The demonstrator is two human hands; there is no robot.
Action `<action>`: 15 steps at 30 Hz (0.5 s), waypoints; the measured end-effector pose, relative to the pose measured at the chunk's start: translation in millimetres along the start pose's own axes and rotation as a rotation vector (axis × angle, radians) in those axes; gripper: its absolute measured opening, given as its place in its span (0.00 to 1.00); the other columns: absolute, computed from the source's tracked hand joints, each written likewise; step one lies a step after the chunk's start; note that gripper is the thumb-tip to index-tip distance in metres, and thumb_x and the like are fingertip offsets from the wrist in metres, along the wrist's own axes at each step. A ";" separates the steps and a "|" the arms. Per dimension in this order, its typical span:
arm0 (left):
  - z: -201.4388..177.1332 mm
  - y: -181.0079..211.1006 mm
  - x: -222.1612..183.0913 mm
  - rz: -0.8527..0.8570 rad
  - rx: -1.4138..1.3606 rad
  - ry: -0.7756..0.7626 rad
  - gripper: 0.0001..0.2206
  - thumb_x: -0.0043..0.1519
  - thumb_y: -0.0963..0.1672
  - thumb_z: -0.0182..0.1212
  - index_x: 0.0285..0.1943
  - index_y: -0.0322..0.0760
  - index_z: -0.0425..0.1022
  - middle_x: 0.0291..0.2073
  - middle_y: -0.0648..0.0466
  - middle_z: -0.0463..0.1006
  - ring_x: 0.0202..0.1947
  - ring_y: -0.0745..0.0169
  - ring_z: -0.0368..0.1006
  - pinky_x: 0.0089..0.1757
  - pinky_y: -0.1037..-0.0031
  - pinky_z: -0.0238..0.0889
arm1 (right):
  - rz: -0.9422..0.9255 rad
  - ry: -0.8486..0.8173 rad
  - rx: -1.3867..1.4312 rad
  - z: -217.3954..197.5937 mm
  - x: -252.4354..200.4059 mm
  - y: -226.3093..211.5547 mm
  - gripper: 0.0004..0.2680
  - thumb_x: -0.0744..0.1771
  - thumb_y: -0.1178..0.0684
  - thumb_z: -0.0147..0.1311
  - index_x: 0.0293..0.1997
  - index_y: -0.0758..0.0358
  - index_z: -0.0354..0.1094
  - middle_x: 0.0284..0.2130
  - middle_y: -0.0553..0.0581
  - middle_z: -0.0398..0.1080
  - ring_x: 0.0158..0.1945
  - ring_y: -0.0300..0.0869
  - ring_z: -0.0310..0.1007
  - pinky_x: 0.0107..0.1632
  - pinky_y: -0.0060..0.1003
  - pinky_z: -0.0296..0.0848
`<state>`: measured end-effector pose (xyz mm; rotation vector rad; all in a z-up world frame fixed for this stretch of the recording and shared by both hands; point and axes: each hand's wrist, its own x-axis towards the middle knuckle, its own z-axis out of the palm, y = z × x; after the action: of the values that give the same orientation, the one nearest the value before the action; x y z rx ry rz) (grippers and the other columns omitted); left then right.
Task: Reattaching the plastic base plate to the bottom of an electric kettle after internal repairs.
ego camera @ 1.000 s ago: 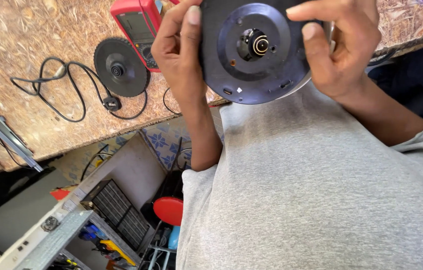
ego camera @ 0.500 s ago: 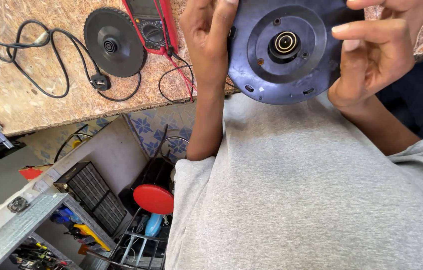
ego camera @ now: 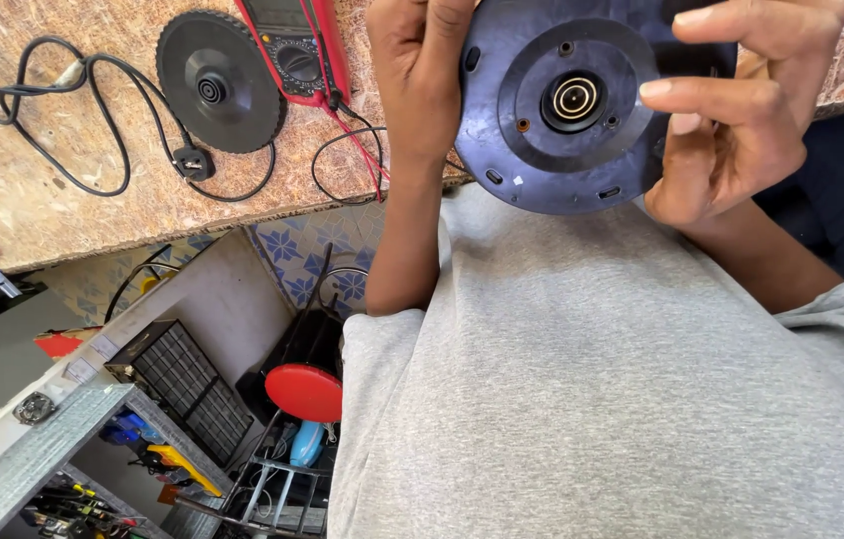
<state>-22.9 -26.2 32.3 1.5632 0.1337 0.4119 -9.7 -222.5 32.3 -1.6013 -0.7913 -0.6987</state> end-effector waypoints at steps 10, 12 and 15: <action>1.2 9.6 1.1 -0.163 -0.028 -0.145 0.14 0.62 0.46 0.63 0.29 0.45 0.60 0.22 0.65 0.52 0.25 0.76 0.47 0.29 0.75 0.43 | 0.215 -0.028 0.055 -10.2 -9.3 1.8 0.12 0.68 0.51 0.47 0.45 0.74 0.66 0.50 0.66 0.60 0.57 0.53 0.57 0.60 0.55 0.55; 1.2 13.5 2.2 -0.244 -0.162 -0.188 0.11 0.62 0.46 0.63 0.30 0.45 0.65 0.21 0.65 0.55 0.24 0.78 0.50 0.27 0.78 0.47 | 0.306 -0.041 0.054 -12.9 -10.3 -8.5 0.17 0.66 0.49 0.48 0.54 0.75 0.65 0.57 0.64 0.58 0.66 0.50 0.57 0.68 0.56 0.55; -0.5 19.9 4.7 -0.320 -0.258 -0.277 0.12 0.63 0.48 0.63 0.30 0.43 0.66 0.23 0.66 0.61 0.25 0.80 0.56 0.27 0.80 0.52 | 0.668 -0.194 0.262 -16.9 -1.7 -32.0 0.19 0.74 0.52 0.41 0.74 0.73 0.51 0.69 0.68 0.56 0.74 0.58 0.59 0.78 0.51 0.60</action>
<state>-22.1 -24.9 52.7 1.3008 0.1083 -0.0401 -36.8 -235.7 52.4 -1.5709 -0.4122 0.0392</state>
